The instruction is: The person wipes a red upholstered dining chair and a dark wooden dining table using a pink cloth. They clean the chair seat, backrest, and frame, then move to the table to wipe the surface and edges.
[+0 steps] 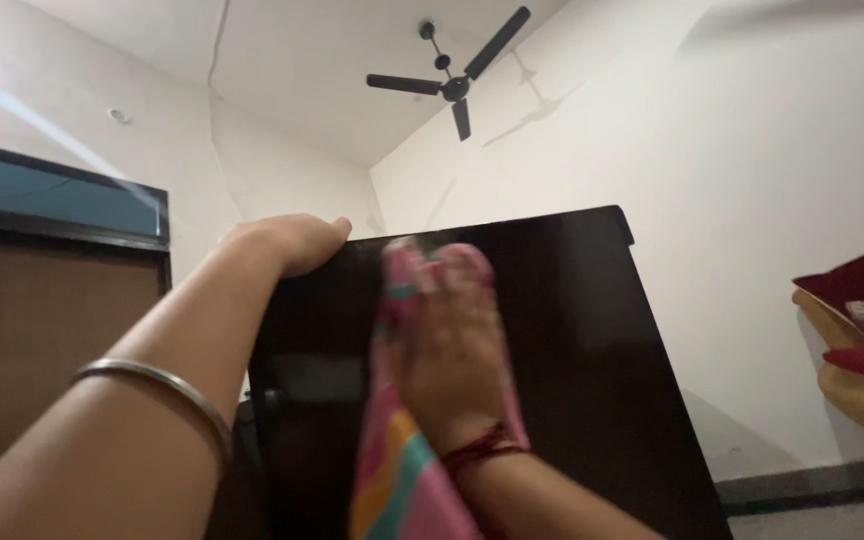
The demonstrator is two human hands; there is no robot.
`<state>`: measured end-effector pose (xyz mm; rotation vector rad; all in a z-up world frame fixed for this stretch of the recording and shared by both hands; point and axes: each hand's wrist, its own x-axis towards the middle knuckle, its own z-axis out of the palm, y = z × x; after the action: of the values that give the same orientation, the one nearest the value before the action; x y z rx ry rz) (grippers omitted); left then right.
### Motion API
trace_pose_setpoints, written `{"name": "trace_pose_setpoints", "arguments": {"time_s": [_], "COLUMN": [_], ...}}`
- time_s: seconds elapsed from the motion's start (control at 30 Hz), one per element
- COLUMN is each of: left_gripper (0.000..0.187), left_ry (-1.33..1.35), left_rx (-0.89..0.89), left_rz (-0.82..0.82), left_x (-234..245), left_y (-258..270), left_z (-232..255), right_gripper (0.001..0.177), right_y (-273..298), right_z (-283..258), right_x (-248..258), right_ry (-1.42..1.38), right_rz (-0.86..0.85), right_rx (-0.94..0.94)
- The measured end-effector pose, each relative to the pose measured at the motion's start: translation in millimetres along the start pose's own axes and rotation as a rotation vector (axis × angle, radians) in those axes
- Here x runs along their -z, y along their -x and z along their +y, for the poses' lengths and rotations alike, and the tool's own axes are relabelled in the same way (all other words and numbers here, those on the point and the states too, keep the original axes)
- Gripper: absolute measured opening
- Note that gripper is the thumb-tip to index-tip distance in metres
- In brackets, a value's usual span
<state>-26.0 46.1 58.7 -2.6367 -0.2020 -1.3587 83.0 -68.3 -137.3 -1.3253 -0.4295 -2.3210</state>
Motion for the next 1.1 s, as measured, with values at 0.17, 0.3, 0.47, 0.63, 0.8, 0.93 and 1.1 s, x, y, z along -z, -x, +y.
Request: {"name": "trace_pose_setpoints", "arguments": {"time_s": [0.17, 0.3, 0.47, 0.63, 0.8, 0.93, 1.1], "left_gripper": [0.064, 0.061, 0.061, 0.059, 0.058, 0.055, 0.06], "left_ry": [0.022, 0.043, 0.013, 0.007, -0.012, -0.006, -0.048], "left_rx": [0.109, 0.109, 0.095, 0.079, 0.088, 0.102, 0.099], "left_rz": [0.033, 0.126, 0.237, 0.278, 0.274, 0.289, 0.281], "left_x": [2, -1, -13, -13, -11, -9, -7], "left_y": [34, 40, 41, 40, 41, 42, 45], "left_z": [-1, -2, 0, -4, -7, -11, -13], "right_gripper": [0.064, 0.057, 0.055, 0.057, 0.064, 0.065, 0.065], "right_y": [-10, -5, 3, 5, 0, -3, -7], "right_z": [-77, -87, -80, -62, -28, 2, 46], "right_x": [34, 42, 44, 49, 56, 60, 62], "right_ry": [-0.233, -0.358, -0.426, -0.509, -0.425, -0.32, -0.234], "right_rz": [-0.082, -0.133, -0.195, -0.281, -0.317, -0.269, -0.258], "right_rx": [0.179, 0.29, 0.403, 0.548, 0.567, 0.495, 0.425]}}
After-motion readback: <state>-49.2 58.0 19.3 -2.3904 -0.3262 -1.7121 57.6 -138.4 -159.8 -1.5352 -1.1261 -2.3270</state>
